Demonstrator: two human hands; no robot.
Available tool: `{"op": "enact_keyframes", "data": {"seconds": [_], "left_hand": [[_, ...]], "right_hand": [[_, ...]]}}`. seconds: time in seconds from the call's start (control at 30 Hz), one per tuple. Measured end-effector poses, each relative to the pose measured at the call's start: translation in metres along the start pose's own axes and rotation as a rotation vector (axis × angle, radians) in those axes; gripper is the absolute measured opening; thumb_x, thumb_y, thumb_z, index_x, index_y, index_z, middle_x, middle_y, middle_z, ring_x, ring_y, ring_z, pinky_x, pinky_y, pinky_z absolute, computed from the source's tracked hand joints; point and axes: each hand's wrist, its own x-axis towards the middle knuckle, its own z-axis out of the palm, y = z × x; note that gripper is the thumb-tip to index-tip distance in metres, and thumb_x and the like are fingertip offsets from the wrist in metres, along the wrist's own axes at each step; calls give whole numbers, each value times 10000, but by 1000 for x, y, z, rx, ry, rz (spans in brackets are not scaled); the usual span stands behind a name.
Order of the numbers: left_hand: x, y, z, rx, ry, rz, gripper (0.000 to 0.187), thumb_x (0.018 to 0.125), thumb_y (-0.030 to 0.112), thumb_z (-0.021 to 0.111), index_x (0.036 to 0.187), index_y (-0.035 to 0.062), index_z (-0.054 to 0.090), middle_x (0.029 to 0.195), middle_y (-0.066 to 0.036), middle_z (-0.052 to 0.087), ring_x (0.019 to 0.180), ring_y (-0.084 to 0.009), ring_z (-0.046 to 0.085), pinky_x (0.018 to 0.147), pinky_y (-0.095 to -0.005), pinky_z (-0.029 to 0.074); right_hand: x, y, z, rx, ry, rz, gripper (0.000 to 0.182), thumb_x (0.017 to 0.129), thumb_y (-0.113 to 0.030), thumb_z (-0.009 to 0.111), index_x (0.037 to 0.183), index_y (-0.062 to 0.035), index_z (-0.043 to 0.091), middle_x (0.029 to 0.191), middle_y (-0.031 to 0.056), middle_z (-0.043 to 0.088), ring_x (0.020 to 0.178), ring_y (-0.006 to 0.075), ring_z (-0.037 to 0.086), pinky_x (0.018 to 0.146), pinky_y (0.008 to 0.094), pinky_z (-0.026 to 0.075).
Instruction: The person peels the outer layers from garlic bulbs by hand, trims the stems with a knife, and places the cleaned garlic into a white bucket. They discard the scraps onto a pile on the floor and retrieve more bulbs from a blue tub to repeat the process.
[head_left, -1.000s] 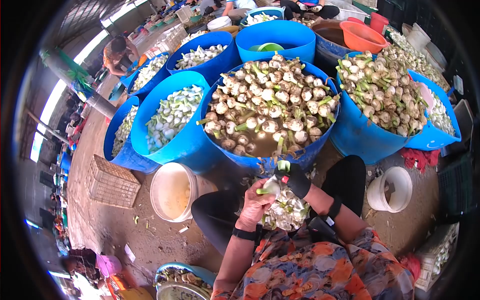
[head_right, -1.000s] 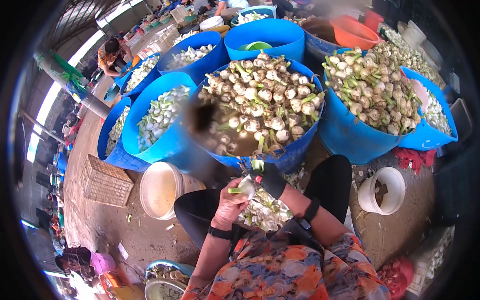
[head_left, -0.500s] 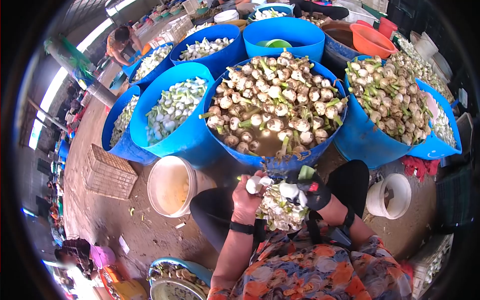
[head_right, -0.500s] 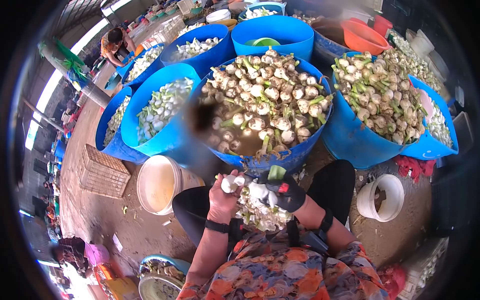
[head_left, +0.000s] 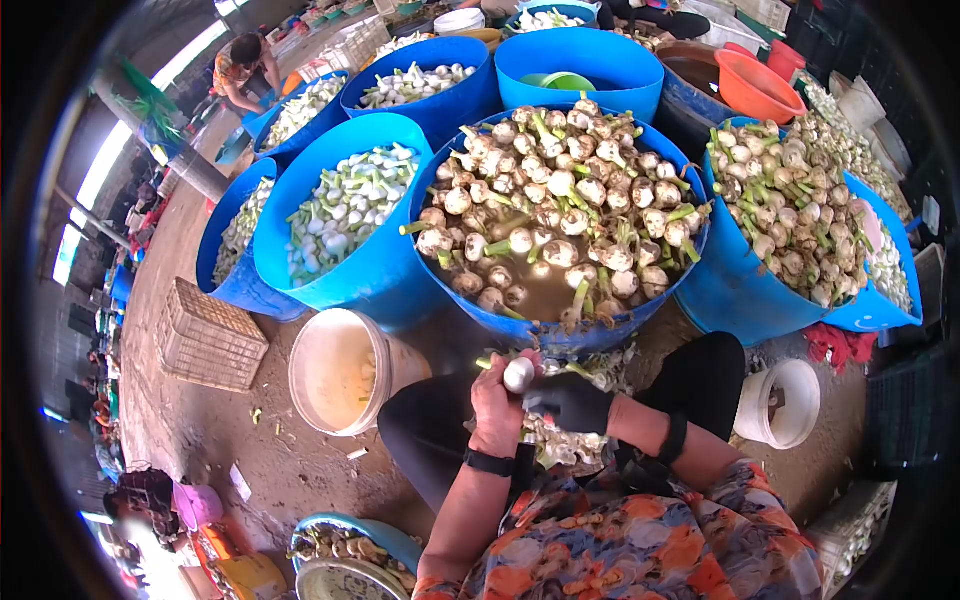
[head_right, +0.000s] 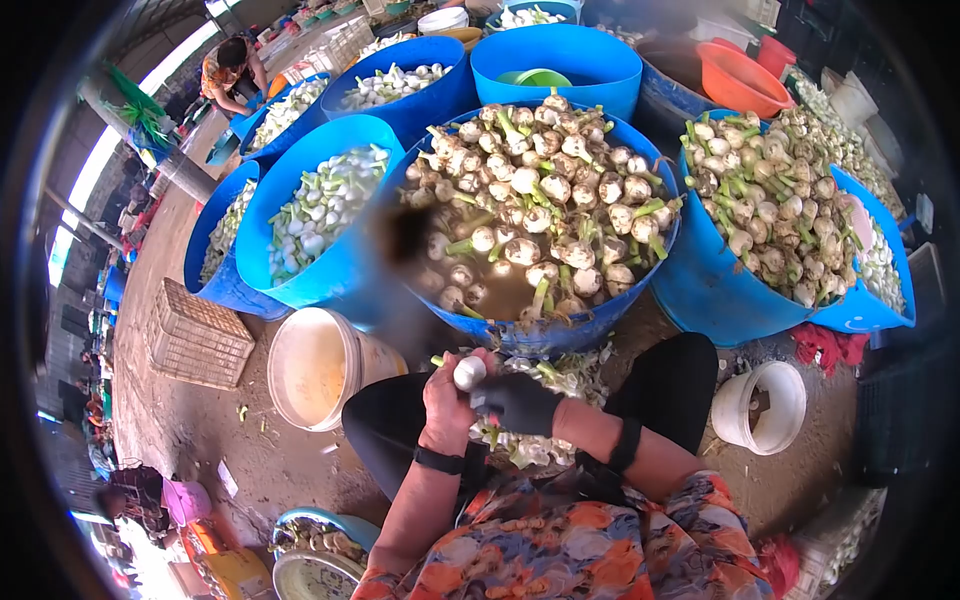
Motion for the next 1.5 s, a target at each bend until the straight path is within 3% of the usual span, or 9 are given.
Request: {"op": "enact_keyframes", "data": {"seconds": [0.17,0.3,0.53,0.7,0.83,0.9,1.1,1.23,1.5], "left_hand": [[4,39,-6,-186,105,35,409,966,328,297,1049,-19,497,1031,-169,586,991,-331,562,804,-423,513],[12,100,-47,-379,-19,213,439,960,332,292,1056,-34,516,1022,-157,597,1013,-324,553,850,-420,494],[33,185,-137,-621,16,427,430,931,285,385,1119,-95,455,1117,-231,546,1033,-357,544,884,-476,479],[5,206,-98,-1051,229,563,589,891,406,446,1203,-83,347,1176,-274,477,1120,-364,470,916,-503,442],[19,150,-82,-404,-187,344,390,883,299,485,1088,-32,463,1092,-217,541,1077,-333,505,891,-450,455],[17,125,-48,-202,-58,284,233,867,241,522,930,16,529,1013,-182,589,952,-298,572,818,-413,497],[6,72,16,362,-78,158,479,845,149,579,1266,35,383,1045,-135,576,869,-239,607,662,-320,510],[-1,50,31,283,-442,113,570,781,-9,624,1288,38,368,1075,-100,571,928,-230,601,723,-295,531],[-24,6,31,910,-201,725,589,651,-5,749,1168,-25,468,980,-73,598,847,-134,584,744,-266,503]], "right_hand": [[2,6,0,-13,-193,52,315,736,-43,544,1048,-72,572,935,163,609,861,342,593,762,405,472],[26,16,-20,-615,-552,284,197,755,-84,510,917,-32,609,880,154,631,835,342,611,739,423,485],[97,22,-60,-484,-25,413,249,717,-209,594,921,-66,617,869,184,618,803,352,601,730,440,469],[149,89,-33,-440,-302,590,305,708,-194,597,977,-51,603,942,216,610,865,370,593,748,428,467],[154,113,-25,-388,-305,607,287,687,-172,602,928,-17,616,936,219,620,870,364,599,754,397,471],[149,106,-34,-422,-324,572,258,680,-156,616,898,-17,633,904,205,633,854,343,610,751,377,475],[101,43,-71,31,189,364,247,706,-114,650,926,-2,631,868,184,641,800,279,633,707,337,480],[71,2,-86,166,126,258,209,700,-63,663,897,-6,625,778,87,648,700,123,587,650,279,469],[31,44,-20,529,374,398,288,809,-338,611,868,-57,642,709,90,640,635,174,607,589,323,473]]}}
